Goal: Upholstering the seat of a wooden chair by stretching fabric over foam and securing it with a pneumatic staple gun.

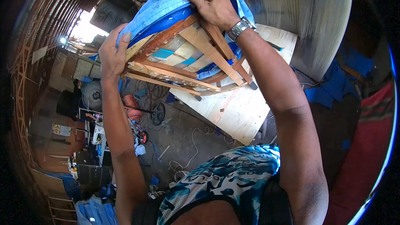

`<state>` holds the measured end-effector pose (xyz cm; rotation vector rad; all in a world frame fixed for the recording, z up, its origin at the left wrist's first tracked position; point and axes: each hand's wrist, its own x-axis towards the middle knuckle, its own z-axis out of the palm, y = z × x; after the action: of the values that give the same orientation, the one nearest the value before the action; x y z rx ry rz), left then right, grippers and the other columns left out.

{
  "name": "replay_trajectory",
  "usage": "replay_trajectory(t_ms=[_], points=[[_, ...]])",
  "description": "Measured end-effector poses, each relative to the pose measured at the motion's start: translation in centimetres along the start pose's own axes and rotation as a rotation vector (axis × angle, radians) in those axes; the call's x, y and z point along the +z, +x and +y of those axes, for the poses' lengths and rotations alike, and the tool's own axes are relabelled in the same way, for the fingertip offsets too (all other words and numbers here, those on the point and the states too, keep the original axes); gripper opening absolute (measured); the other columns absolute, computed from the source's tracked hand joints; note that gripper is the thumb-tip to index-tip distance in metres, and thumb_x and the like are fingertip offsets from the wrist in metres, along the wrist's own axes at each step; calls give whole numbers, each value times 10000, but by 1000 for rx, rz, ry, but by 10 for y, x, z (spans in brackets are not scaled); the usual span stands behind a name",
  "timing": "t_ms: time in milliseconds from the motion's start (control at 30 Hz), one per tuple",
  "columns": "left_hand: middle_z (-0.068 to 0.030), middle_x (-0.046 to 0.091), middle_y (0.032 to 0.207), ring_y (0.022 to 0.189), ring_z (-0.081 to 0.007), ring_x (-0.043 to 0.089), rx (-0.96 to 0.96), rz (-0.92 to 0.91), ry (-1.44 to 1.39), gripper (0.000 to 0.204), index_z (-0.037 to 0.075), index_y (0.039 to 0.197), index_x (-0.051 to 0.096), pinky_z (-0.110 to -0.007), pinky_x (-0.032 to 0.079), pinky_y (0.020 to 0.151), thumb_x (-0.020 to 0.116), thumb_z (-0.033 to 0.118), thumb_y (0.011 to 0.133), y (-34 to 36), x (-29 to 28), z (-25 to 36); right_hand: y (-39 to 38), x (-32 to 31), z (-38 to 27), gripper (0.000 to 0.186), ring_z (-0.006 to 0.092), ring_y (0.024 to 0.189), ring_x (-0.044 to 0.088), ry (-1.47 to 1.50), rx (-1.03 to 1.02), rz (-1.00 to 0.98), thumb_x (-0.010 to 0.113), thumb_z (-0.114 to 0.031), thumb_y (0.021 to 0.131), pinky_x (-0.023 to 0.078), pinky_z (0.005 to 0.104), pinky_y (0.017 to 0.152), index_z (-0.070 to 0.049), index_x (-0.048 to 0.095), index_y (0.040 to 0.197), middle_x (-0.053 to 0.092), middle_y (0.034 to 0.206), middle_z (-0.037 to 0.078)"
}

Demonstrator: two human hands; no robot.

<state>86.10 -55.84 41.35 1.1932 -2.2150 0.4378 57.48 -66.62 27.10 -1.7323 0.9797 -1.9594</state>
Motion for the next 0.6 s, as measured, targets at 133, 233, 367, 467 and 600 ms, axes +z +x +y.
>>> replay_trajectory(t_ms=[133,233,367,467,600], points=[[-173,747,1104,983,-263,715,-273,-98,-149,342,11,1199,725,-347,533,904,653,297,1028,30,-3,27,0,13,3,763,217,505,583,109,-12,75,642,-698,939,482,399,549,12,706,670,612,551,127],[-149,761,1090,999,-251,712,134,-101,-226,305,3,1190,726,-341,529,921,651,247,1025,54,19,49,5,9,-9,724,193,511,578,270,-98,104,665,-668,939,477,386,547,-5,702,650,620,551,93],[-136,750,1230,1130,-235,709,189,-259,-304,235,7,1187,750,-326,516,1007,647,116,1007,69,42,64,20,-27,-28,723,201,536,657,-80,172,-231,677,-658,927,518,357,562,-1,691,626,654,569,135],[-154,725,1304,1217,-220,672,52,-294,-346,239,12,1199,763,-321,477,1085,660,74,992,69,45,66,30,-50,-43,535,145,583,529,265,236,-298,676,-431,1003,434,331,597,-4,686,682,611,610,57],[-150,706,1343,1251,-220,644,-20,-308,-364,243,-3,1203,761,-330,465,1103,674,66,987,71,44,67,51,-47,-67,629,330,668,695,-10,69,-137,607,-524,997,529,457,671,40,713,741,678,666,204]])
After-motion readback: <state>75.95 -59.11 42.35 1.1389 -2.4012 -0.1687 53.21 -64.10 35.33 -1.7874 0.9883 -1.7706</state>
